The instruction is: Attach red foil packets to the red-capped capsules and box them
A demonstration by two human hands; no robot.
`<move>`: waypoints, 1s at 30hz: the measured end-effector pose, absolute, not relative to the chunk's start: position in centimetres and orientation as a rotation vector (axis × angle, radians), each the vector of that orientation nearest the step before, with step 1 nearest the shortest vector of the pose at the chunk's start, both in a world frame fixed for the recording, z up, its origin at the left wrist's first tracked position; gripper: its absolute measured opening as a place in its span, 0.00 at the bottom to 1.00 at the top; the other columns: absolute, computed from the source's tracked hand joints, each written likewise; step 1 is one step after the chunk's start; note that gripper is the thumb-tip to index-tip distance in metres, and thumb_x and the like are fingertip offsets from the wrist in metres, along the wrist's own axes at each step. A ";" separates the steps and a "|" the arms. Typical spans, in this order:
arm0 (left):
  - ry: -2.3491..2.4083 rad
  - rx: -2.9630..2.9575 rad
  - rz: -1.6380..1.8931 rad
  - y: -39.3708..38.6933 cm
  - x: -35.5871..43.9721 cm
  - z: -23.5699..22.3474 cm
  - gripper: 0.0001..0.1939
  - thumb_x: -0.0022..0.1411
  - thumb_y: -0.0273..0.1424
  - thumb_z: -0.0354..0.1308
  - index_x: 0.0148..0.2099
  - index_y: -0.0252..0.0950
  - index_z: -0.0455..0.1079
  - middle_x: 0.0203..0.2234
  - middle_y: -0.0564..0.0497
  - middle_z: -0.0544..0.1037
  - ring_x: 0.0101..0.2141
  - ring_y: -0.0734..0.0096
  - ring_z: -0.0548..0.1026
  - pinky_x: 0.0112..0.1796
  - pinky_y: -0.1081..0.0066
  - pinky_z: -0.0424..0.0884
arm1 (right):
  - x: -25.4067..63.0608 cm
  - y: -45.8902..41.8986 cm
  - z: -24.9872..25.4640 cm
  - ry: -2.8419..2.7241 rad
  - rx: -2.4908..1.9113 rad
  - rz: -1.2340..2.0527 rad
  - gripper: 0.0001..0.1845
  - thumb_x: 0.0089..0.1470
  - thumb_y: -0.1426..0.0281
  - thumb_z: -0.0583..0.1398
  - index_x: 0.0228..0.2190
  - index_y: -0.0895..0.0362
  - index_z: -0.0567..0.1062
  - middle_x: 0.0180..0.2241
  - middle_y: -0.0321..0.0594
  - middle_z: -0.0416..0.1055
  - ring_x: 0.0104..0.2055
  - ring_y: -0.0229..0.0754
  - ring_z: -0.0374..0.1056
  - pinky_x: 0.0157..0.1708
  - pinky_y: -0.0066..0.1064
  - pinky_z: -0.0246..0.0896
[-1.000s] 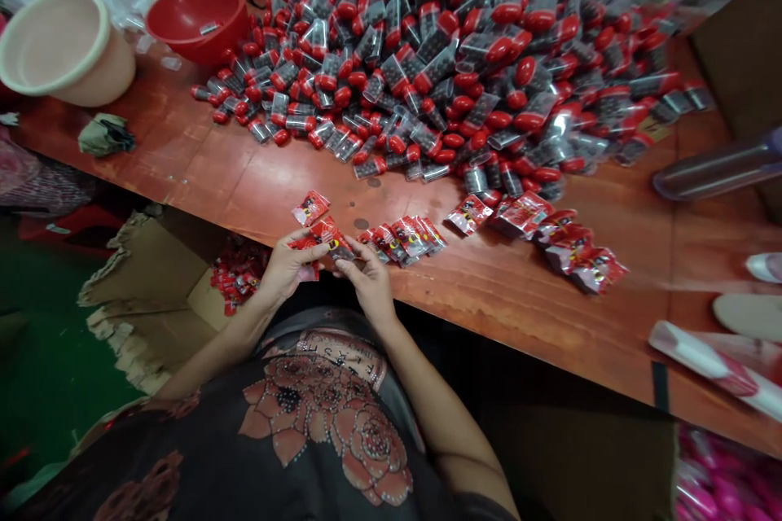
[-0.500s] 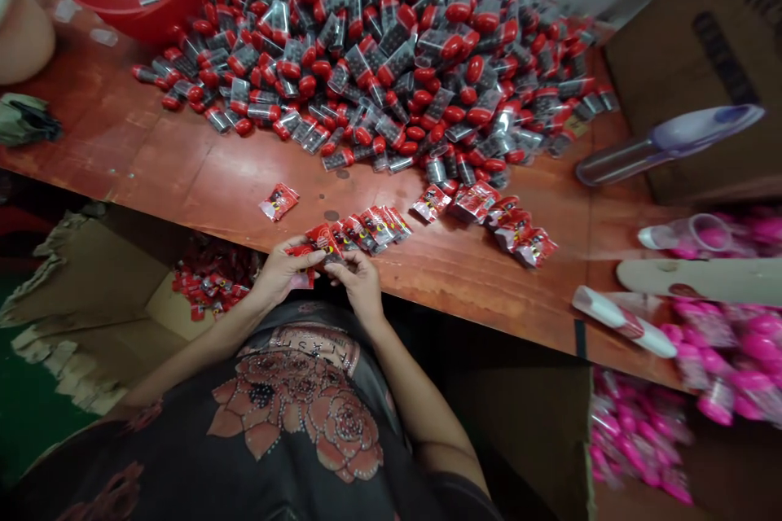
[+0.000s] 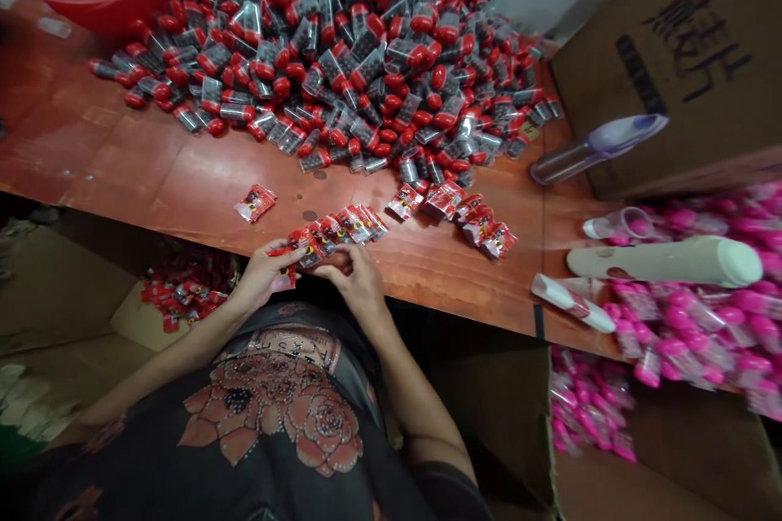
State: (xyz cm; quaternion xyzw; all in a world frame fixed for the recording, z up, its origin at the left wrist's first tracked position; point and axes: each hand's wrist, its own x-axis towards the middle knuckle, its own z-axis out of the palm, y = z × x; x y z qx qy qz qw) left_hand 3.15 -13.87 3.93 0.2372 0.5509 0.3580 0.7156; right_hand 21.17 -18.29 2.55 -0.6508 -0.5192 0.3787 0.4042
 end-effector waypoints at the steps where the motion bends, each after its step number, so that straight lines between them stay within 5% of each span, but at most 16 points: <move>1: 1.243 0.522 0.804 -13.8 3.1 3.8 0.22 0.39 0.35 0.74 0.38 0.34 0.74 0.28 0.50 0.79 0.22 0.73 0.75 0.22 0.74 0.72 | 22.2 -17.7 2.9 -1.372 -1.677 0.802 0.21 0.48 0.55 0.65 0.42 0.51 0.73 0.38 0.39 0.70 0.38 0.43 0.67 0.41 0.37 0.65; 4: 1.271 0.513 0.815 -13.6 3.3 3.3 0.23 0.38 0.33 0.74 0.39 0.33 0.75 0.28 0.48 0.79 0.22 0.72 0.75 0.21 0.74 0.71 | 24.4 -15.4 3.1 -1.520 -1.776 0.477 0.29 0.50 0.53 0.63 0.51 0.52 0.70 0.51 0.48 0.66 0.55 0.53 0.61 0.55 0.48 0.57; 7: 1.207 0.507 0.836 -13.2 4.0 2.6 0.23 0.38 0.30 0.73 0.40 0.31 0.75 0.29 0.47 0.80 0.25 0.71 0.77 0.27 0.73 0.73 | 24.4 -13.7 2.2 -1.684 -1.853 0.485 0.41 0.46 0.50 0.64 0.58 0.53 0.63 0.58 0.52 0.61 0.61 0.59 0.55 0.59 0.56 0.49; 10: 1.118 0.519 0.828 -12.5 4.5 2.0 0.22 0.38 0.28 0.72 0.40 0.32 0.75 0.30 0.47 0.80 0.27 0.70 0.78 0.31 0.72 0.74 | 22.7 -13.3 1.4 -1.765 -1.860 0.547 0.45 0.44 0.49 0.65 0.60 0.51 0.61 0.59 0.52 0.61 0.61 0.61 0.56 0.58 0.57 0.50; 19: 0.968 0.338 0.711 -13.8 1.1 1.9 0.29 0.44 0.23 0.67 0.51 0.40 0.71 0.25 0.55 0.77 0.18 0.78 0.71 0.21 0.76 0.69 | 17.7 -15.3 0.8 -1.586 -1.571 0.831 0.41 0.44 0.56 0.68 0.59 0.45 0.64 0.55 0.44 0.64 0.57 0.52 0.62 0.57 0.50 0.58; 26: 0.995 0.306 0.959 -18.7 -10.5 0.4 0.38 0.45 0.27 0.70 0.60 0.40 0.66 0.32 0.50 0.80 0.15 0.81 0.69 0.17 0.78 0.65 | 7.6 -15.0 1.0 -1.917 -1.202 1.008 0.38 0.44 0.60 0.69 0.57 0.42 0.66 0.51 0.41 0.63 0.55 0.50 0.63 0.55 0.48 0.61; 30: 1.108 0.089 1.167 -21.8 -17.7 -4.0 0.33 0.45 0.23 0.70 0.56 0.38 0.70 0.33 0.49 0.81 0.19 0.78 0.72 0.18 0.79 0.65 | -0.6 -13.9 -2.6 -2.031 -1.053 1.374 0.39 0.43 0.61 0.69 0.57 0.44 0.67 0.55 0.42 0.61 0.57 0.49 0.63 0.57 0.44 0.60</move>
